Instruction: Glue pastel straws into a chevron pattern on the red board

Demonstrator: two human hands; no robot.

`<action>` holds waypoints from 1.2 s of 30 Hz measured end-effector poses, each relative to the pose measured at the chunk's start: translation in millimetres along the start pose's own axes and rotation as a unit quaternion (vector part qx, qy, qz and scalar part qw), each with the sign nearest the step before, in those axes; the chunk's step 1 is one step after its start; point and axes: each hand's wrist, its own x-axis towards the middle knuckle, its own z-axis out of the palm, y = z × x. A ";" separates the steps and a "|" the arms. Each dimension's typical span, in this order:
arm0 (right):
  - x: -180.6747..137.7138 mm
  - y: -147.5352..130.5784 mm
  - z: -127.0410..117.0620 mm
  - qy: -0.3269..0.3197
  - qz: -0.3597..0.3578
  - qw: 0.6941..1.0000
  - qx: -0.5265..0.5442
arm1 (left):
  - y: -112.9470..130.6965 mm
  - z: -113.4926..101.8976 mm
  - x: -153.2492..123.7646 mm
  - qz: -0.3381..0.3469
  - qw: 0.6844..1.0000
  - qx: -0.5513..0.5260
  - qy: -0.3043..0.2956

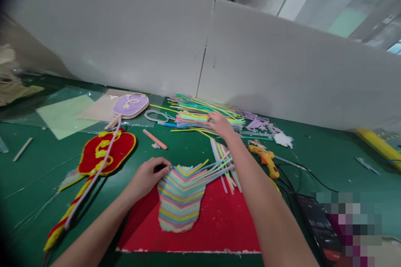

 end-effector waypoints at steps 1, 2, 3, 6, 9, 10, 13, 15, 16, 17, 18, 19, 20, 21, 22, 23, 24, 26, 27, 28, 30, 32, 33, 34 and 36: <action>2.2 0.4 -4.5 0.010 0.008 1.000 -0.002 | -0.2 0.1 0.2 0.000 1.000 0.001 0.000; 4.4 0.4 -9.6 0.021 0.018 1.000 -0.007 | -0.3 0.2 0.4 0.001 1.000 0.002 0.000; 6.6 -0.1 -15.4 0.032 0.029 0.999 -0.014 | -0.3 0.3 0.6 0.001 1.000 0.003 0.000; 11.9 -5.6 -33.7 0.056 0.054 0.996 -0.043 | 0.2 0.2 0.8 0.003 1.000 0.005 0.000; 15.6 -15.4 -49.5 0.066 0.061 0.994 -0.070 | 1.1 -0.3 0.6 0.005 1.000 0.007 0.001; 16.7 -18.7 -53.6 0.068 0.062 0.993 -0.077 | 1.4 -0.5 0.5 0.006 1.000 0.008 0.001; 20.9 -26.2 -62.6 0.076 0.069 0.990 -0.097 | 2.8 -1.0 0.3 0.005 1.000 0.011 0.000; 25.4 -29.0 -66.8 0.084 0.080 0.987 -0.109 | 3.8 -1.3 0.3 0.003 1.000 0.014 -0.001; 28.5 -30.1 -68.6 0.094 0.086 0.985 -0.114 | 4.1 -1.5 0.2 0.002 1.000 0.016 -0.001; 32.0 -31.2 -70.5 0.110 0.090 0.983 -0.119 | 4.3 -1.5 0.2 0.002 1.000 0.017 0.000; 35.9 -32.3 -72.3 0.131 0.092 0.979 -0.124 | 4.3 -1.6 0.2 0.002 1.000 0.018 0.000; 40.1 -33.6 -74.3 0.151 0.093 0.976 -0.126 | 4.1 -1.5 0.2 0.003 1.000 0.019 0.000; 44.3 -34.9 -76.2 0.167 0.093 0.973 -0.127 | 3.7 -1.4 0.3 0.004 1.000 0.019 0.000; 48.3 -36.3 -78.3 0.177 0.095 0.972 -0.126 | 3.1 -1.2 0.4 0.005 1.000 0.019 0.000; 51.7 -37.6 -80.5 0.184 0.097 0.970 -0.124 | 2.4 -0.8 0.5 0.007 1.000 0.018 -0.001; 54.2 -38.9 -83.0 0.191 0.100 0.969 -0.123 | 1.5 -0.5 0.6 0.008 1.000 0.017 -0.001; 55.8 -40.4 -85.6 0.200 0.103 0.967 -0.121 | 0.6 -0.1 0.8 0.009 1.000 0.016 -0.001; 54.9 -45.1 -91.9 0.233 0.111 0.960 -0.110 | -1.0 0.6 1.2 0.011 1.000 0.014 -0.002; 52.2 -49.2 -95.2 0.256 0.116 0.955 -0.099 | -1.8 0.9 1.4 0.013 1.000 0.012 -0.002; 47.8 -54.9 -98.5 0.283 0.121 0.948 -0.084 | -2.4 1.0 1.6 0.015 1.000 0.011 -0.001; 33.5 -72.0 -103.6 0.334 0.116 0.934 -0.048 | -3.3 1.2 1.7 0.025 1.000 0.008 0.002; 11.5 -95.2 -104.9 0.338 0.088 0.937 -0.019 | -3.9 1.5 1.5 0.039 0.999 0.006 0.005; -2.0 -107.7 -103.7 0.309 0.071 0.948 -0.008 | -4.0 1.7 1.4 0.045 0.999 0.007 0.006; -17.0 -119.8 -101.3 0.276 0.058 0.959 0.008 | -4.1 2.1 1.3 0.050 0.999 0.007 0.006; -49.5 -140.5 -93.5 0.209 0.043 0.976 0.052 | -3.9 2.9 1.5 0.052 0.999 0.008 0.004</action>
